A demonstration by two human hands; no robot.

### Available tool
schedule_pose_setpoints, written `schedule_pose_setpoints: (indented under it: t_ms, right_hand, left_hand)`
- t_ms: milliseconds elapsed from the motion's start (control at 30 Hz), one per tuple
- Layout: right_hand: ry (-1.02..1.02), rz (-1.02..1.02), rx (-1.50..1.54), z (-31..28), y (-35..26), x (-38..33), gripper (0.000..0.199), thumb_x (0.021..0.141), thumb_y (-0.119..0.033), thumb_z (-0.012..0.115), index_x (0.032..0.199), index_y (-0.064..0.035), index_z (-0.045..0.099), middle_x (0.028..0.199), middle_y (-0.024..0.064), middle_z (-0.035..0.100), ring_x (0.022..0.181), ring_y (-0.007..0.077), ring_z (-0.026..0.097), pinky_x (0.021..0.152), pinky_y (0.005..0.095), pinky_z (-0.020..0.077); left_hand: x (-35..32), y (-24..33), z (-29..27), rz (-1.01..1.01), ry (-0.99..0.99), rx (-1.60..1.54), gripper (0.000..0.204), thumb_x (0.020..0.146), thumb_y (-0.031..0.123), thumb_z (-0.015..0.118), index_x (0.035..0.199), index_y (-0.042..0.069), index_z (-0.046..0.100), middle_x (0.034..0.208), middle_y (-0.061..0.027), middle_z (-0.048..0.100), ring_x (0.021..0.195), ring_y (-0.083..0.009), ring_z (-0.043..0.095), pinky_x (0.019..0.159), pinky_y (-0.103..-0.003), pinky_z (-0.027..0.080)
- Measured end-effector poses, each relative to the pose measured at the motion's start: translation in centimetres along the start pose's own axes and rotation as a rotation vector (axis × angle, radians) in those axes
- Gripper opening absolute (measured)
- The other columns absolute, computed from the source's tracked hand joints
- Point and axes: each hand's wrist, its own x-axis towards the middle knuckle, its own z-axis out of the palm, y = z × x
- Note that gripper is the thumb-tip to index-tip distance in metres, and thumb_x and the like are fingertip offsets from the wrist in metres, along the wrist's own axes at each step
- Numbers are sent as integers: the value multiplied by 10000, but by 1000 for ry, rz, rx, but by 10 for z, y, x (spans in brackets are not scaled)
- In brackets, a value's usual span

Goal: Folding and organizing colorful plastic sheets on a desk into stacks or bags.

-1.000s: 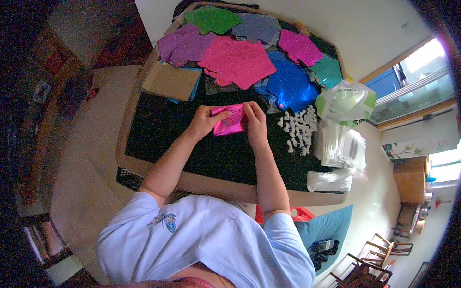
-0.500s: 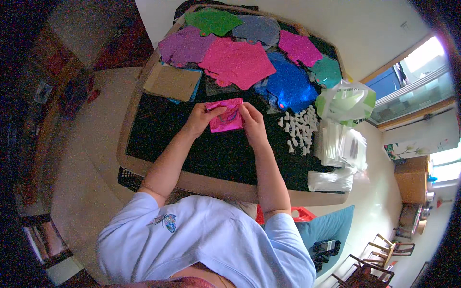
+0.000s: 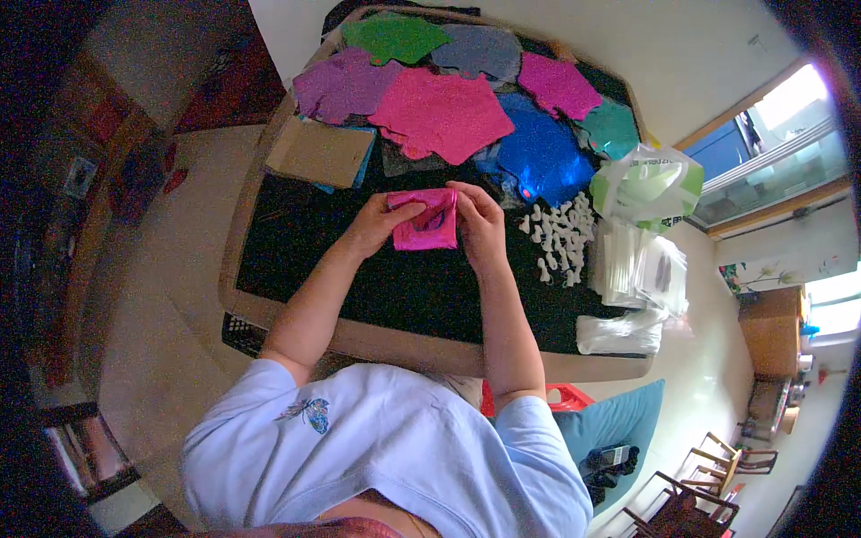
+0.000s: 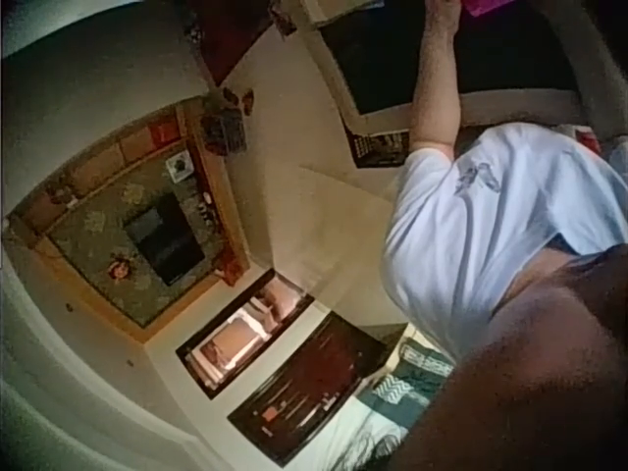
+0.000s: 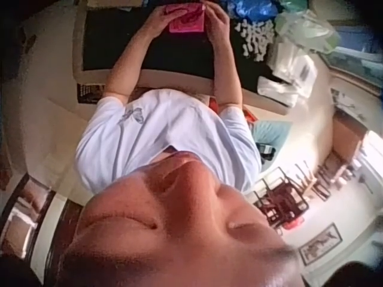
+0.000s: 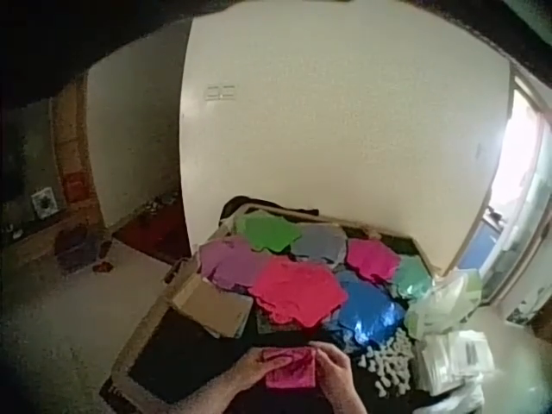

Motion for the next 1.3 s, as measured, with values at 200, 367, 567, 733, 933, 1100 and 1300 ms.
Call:
schedule_pose_setpoints:
  t_ms: [200,367,567,733,933,1100,1300]
  right_hand:
    - [6,61,43,-3,2,1,214,893,-152,522,1040,-7,574,914,33,615,793,92,577,695,234,461]
    - [-24,23,24,-11,7,2,205,898,-158,516,1026,-12,578,903,20,604,782,87,562,680,229,449]
    - [-9,63,22,1,-5,-1,175,888,-119,523,1002,4,575,923,41,606,803,102,571,711,241,459]
    - [-14,17,-57,-3,-6,-2,160,880,-97,529,991,10,573,911,45,607,790,106,574,716,245,466]
    - [4,-24,-132,-7,-1,0,122,872,-80,535,972,-15,564,869,26,602,781,80,563,686,219,453]
    - [34,76,17,-4,-6,1,153,857,-100,567,985,-22,538,869,29,595,798,94,566,706,244,465]
    - [-183,31,-361,4,-2,-3,191,801,-24,601,965,-35,505,869,46,576,804,144,585,739,287,488]
  left_hand:
    - [-1,6,-1,35,-29,94,188,831,211,619,921,46,619,844,6,618,786,-63,554,711,-226,441]
    - [0,5,0,56,-57,129,134,844,198,602,867,67,586,806,36,585,768,-45,527,698,-218,427]
    - [1,4,1,20,-59,89,132,846,195,600,884,70,583,807,39,580,761,-41,520,697,-211,424]
    - [1,4,3,52,-37,165,155,831,211,619,854,59,603,758,21,584,723,-42,521,654,-216,419]
    - [1,6,1,64,-66,205,115,821,185,621,849,76,593,778,28,578,726,-47,516,657,-217,415]
    - [6,1,-5,128,120,-47,140,821,166,622,894,49,597,818,-2,598,755,-71,547,691,-227,432]
    - [11,-2,-21,191,254,-289,183,827,154,620,949,22,591,883,-38,618,808,-98,577,737,-247,450]
